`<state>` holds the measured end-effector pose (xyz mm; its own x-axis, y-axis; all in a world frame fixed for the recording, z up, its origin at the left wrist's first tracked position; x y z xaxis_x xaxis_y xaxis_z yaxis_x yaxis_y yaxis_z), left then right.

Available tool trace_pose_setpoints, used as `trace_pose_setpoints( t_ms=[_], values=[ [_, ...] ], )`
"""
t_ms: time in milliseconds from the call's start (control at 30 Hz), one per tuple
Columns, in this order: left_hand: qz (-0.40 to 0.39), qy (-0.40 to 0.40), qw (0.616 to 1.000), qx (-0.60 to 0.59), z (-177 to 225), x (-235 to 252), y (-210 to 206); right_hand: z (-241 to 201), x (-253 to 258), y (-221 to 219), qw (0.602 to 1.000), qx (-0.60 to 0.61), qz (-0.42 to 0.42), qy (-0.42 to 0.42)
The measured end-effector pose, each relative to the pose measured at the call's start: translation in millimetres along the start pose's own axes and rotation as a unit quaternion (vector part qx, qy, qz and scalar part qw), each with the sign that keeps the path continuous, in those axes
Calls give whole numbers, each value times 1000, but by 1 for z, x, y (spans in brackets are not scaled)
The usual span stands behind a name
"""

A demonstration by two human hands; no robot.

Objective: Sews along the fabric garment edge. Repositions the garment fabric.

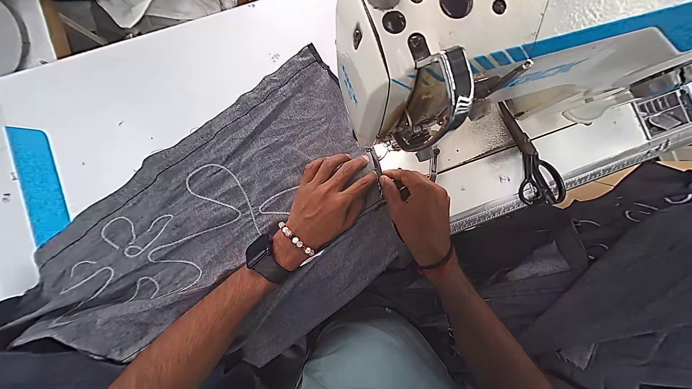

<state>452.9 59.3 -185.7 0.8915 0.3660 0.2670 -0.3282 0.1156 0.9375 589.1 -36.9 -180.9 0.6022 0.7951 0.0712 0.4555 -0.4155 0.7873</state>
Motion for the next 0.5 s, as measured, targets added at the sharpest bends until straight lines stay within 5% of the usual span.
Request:
trace_pose_setpoints(
  t_ms=[200, 500],
  values=[
    [-12, 28, 1000, 5, -3, 2, 0, -3, 0, -5, 1000, -14, 3, 5],
    [-17, 36, 999, 25, -5, 2, -1, -20, -17, -13, 979, -155, 9, 135]
  ],
)
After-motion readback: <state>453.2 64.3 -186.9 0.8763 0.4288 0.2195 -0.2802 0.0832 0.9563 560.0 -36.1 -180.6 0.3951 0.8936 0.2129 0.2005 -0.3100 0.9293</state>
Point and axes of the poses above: each hand's wrist, its own x-axis towards the middle knuckle, its own y-axis out of the back of the hand, z = x × y, the point moved 6 cm from there along x, towards the middle knuckle
